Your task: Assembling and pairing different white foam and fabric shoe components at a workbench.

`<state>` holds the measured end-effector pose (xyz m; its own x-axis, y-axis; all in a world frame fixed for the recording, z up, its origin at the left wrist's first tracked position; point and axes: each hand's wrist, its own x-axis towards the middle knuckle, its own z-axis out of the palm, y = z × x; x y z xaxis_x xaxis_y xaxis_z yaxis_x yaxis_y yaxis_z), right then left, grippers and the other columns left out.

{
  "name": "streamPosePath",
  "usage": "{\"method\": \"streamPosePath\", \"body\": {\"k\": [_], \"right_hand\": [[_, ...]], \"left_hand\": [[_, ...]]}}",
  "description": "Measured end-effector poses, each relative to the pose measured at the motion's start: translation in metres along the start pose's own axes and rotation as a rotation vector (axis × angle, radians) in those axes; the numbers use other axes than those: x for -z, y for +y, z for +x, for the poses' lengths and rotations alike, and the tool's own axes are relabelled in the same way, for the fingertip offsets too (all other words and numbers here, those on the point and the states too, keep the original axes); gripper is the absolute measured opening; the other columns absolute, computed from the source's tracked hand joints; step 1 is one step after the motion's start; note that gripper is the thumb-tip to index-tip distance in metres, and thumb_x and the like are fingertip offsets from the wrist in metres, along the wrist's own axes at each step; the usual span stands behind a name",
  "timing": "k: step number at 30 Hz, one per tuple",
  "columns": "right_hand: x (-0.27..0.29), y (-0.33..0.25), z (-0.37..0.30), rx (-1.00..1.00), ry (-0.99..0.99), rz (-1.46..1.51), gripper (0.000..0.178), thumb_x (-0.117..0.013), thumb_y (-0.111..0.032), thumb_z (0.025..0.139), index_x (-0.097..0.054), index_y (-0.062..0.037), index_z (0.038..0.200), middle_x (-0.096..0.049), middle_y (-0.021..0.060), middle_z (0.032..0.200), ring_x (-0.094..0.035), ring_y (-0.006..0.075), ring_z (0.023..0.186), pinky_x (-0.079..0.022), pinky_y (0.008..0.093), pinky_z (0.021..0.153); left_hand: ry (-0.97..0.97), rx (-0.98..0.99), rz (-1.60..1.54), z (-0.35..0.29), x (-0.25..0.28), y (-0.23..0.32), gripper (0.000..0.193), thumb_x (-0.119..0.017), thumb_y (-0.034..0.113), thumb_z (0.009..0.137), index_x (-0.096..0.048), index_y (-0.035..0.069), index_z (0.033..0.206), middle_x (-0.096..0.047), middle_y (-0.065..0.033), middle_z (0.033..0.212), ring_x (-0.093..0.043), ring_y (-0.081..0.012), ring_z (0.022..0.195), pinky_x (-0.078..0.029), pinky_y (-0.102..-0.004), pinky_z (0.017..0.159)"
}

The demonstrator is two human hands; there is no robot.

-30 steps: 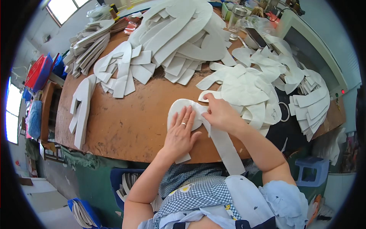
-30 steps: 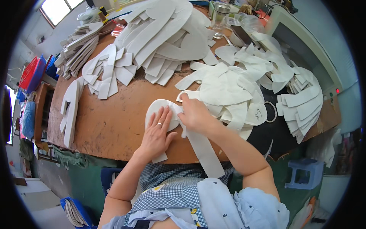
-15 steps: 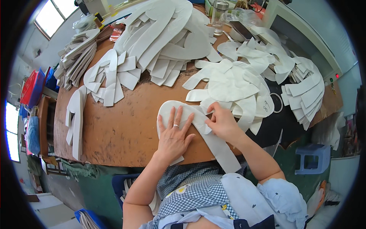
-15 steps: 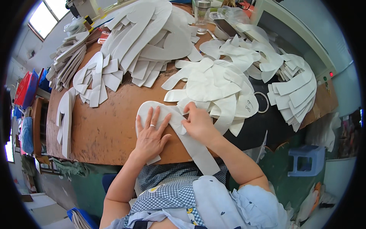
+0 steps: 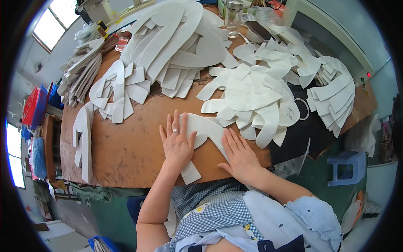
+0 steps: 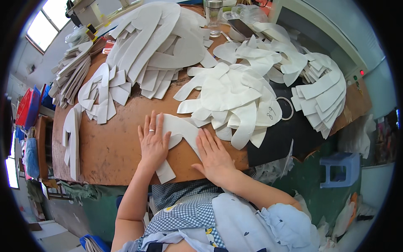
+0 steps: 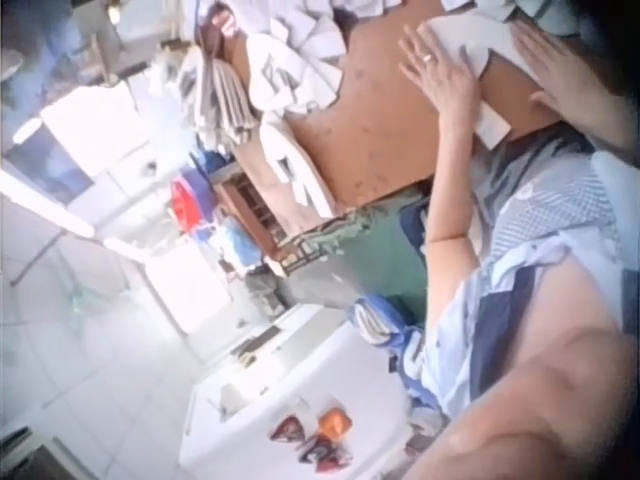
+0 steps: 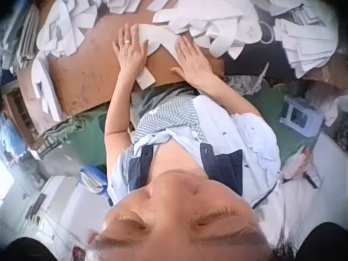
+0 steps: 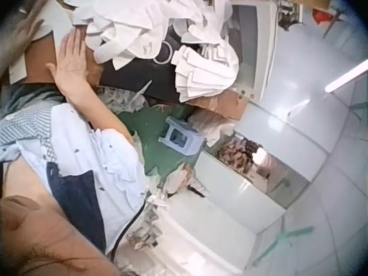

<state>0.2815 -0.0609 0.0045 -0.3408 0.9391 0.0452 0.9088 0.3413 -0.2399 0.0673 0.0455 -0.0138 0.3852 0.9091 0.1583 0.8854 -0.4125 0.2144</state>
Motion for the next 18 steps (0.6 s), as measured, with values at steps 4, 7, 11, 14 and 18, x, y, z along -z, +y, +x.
{"method": "streamPosePath", "body": {"k": [4,7,11,14,18], "right_hand": [[0.011,0.013,-0.015,-0.103,0.135,0.149,0.05,-0.069,-0.023,0.086,-0.053,0.0037,0.125,-0.05,0.0201,0.137,-0.049,0.0339,0.126,-0.043,0.0423,0.101],[0.02,0.018,-0.007,-0.206,0.356,0.336,0.024,-0.074,-0.009,0.08,-0.06,-0.0024,0.099,-0.063,0.0091,0.1,-0.061,0.0287,0.094,-0.051,0.0397,0.079],[0.016,0.017,-0.002,-0.298,0.226,0.464,0.027,-0.077,-0.012,0.077,-0.062,-0.0039,0.098,-0.058,0.009,0.091,-0.061,0.029,0.088,-0.051,0.039,0.074],[0.014,0.013,0.001,-0.261,0.283,0.448,0.029,-0.078,-0.011,0.076,-0.062,-0.0052,0.099,-0.057,0.0091,0.09,-0.061,0.0286,0.086,-0.051,0.038,0.072],[0.013,0.008,0.003,-0.179,0.384,0.379,0.028,-0.077,-0.009,0.076,-0.062,-0.0052,0.099,-0.057,0.0094,0.091,-0.061,0.0295,0.084,-0.051,0.0381,0.074]], "left_hand": [[0.011,0.056,-0.058,-0.01,-0.002,0.003,0.068,-0.049,0.04,0.1,-0.028,0.006,0.155,-0.021,-0.0171,0.162,-0.018,-0.0384,0.15,-0.011,-0.0585,0.119],[-0.019,0.11,0.001,-0.025,0.003,0.014,0.07,-0.049,0.042,0.1,-0.027,0.004,0.155,-0.02,-0.0192,0.162,-0.018,-0.0394,0.15,-0.011,-0.0575,0.119],[0.063,0.153,-0.092,-0.039,0.001,0.014,0.07,-0.055,0.036,0.098,-0.028,0.003,0.153,-0.021,-0.0198,0.162,-0.015,-0.0395,0.15,-0.01,-0.0566,0.119],[0.322,0.144,-0.029,-0.047,0.011,0.024,0.062,-0.066,0.021,0.091,-0.041,0.001,0.145,-0.033,-0.0213,0.155,-0.026,-0.0395,0.146,-0.021,-0.0548,0.117],[0.275,-0.108,-0.375,-0.057,0.018,0.061,0.041,-0.072,0.004,0.08,-0.059,0.0,0.12,-0.056,-0.0169,0.128,-0.053,-0.0361,0.117,-0.044,-0.0464,0.098]]}}
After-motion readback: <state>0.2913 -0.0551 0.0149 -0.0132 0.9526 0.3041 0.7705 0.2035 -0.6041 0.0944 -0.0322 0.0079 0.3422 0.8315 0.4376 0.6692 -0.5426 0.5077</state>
